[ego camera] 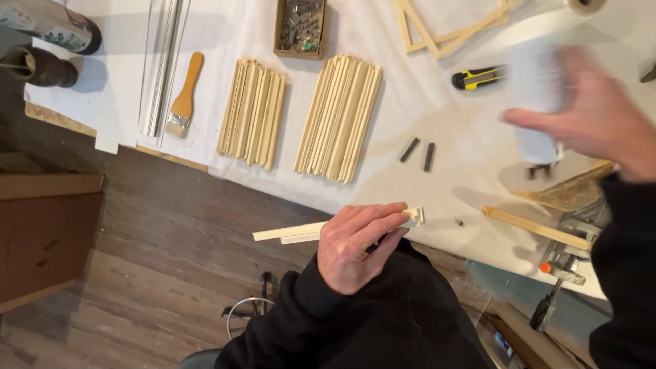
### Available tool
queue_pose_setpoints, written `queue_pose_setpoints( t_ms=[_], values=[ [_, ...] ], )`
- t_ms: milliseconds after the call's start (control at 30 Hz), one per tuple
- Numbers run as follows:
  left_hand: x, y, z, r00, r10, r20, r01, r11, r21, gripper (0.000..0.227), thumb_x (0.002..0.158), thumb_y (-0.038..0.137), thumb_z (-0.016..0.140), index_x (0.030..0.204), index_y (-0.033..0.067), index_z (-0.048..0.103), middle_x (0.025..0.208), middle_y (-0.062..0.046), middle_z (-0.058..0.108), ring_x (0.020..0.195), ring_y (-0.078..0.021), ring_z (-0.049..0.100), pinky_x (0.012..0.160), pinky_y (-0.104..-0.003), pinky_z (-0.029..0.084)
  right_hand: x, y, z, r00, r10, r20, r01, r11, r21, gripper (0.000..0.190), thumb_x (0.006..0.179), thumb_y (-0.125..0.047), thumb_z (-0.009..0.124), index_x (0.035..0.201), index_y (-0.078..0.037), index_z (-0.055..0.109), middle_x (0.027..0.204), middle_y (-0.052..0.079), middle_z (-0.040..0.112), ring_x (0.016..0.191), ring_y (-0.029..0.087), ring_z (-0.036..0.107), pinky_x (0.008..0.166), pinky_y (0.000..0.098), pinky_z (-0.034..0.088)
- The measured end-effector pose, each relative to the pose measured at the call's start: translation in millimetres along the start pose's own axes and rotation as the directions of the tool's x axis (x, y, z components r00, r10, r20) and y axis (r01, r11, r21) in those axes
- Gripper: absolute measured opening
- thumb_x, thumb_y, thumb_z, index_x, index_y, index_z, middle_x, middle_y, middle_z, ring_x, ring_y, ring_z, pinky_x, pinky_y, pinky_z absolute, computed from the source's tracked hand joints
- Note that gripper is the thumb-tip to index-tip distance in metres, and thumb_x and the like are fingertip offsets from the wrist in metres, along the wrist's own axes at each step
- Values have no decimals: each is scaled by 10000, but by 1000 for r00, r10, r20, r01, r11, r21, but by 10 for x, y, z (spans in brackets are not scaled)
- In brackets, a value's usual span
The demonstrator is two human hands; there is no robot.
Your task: Assembling and securing the corners of small wooden frames using wood glue, clamps, and a hammer with nails.
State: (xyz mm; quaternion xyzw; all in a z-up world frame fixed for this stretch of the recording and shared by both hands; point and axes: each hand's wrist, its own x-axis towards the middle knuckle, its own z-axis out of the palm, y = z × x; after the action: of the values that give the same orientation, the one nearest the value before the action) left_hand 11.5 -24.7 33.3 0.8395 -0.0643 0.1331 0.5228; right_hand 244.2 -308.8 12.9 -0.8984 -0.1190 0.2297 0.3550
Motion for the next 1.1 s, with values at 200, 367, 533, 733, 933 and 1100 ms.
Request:
queue_pose_setpoints(
  t_ms=[200, 367, 533, 733, 933, 1100],
  values=[
    [-22, -46, -112, 999, -39, -31, 39, 999, 4, 298, 859, 22, 828, 1136, 43, 720, 1167, -84, 753, 1031, -237, 743, 861, -334, 575, 854, 583, 1059, 967, -99, 236, 253, 498, -829, 453, 835, -273, 792, 1232, -110, 648, 998, 138, 729, 937, 373, 706, 812, 531, 511],
    [-11, -50, -181, 995, -73, -62, 73, 997, -3, 281, 874, 18, 826, 1132, 47, 718, 1157, -76, 755, 1028, -237, 748, 851, -333, 573, 1224, 405, 1573, 982, -98, 160, 172, 130, -977, 198, 856, -185, 770, 1043, -122, 760, 933, 63, 746, 881, 256, 708, 874, 495, 433],
    [-17, -86, -204, 994, -74, -77, 70, 996, -51, 294, 868, 20, 836, 1138, 39, 721, 1163, -84, 752, 1019, -240, 744, 852, -335, 578, 1236, 18, 1699, 959, 37, 282, 284, -61, -957, 155, 841, -172, 750, 987, -170, 803, 884, 32, 743, 920, 241, 702, 958, 560, 393],
    [72, -70, -257, 996, -81, -28, 77, 988, -134, 305, 866, 17, 835, 1149, 55, 729, 1175, -79, 756, 1040, -240, 751, 885, -329, 588, 769, -362, 1526, 856, -359, 372, 505, 432, -747, 139, 930, -150, 697, 1048, -115, 764, 931, 69, 723, 908, 246, 692, 762, 415, 506],
    [249, -35, -264, 993, -40, 108, 60, 979, -194, 295, 863, 32, 836, 1137, 67, 731, 1188, -74, 761, 1035, -237, 750, 885, -325, 594, -990, -861, 733, 913, -378, -151, 378, 925, -34, 331, 891, 18, 645, 1185, -107, 734, 898, 73, 687, 728, 198, 665, 655, 320, 523],
    [376, 174, -93, 964, 70, 256, -17, 979, -205, 278, 873, 31, 823, 1134, 64, 730, 1186, -73, 761, 1036, -231, 753, 889, -329, 594, -1660, -744, 608, 906, -371, -206, 367, 928, -55, 417, 800, 9, 668, 1186, -129, 744, 835, 37, 667, 670, 187, 642, 605, 321, 507]
  ],
)
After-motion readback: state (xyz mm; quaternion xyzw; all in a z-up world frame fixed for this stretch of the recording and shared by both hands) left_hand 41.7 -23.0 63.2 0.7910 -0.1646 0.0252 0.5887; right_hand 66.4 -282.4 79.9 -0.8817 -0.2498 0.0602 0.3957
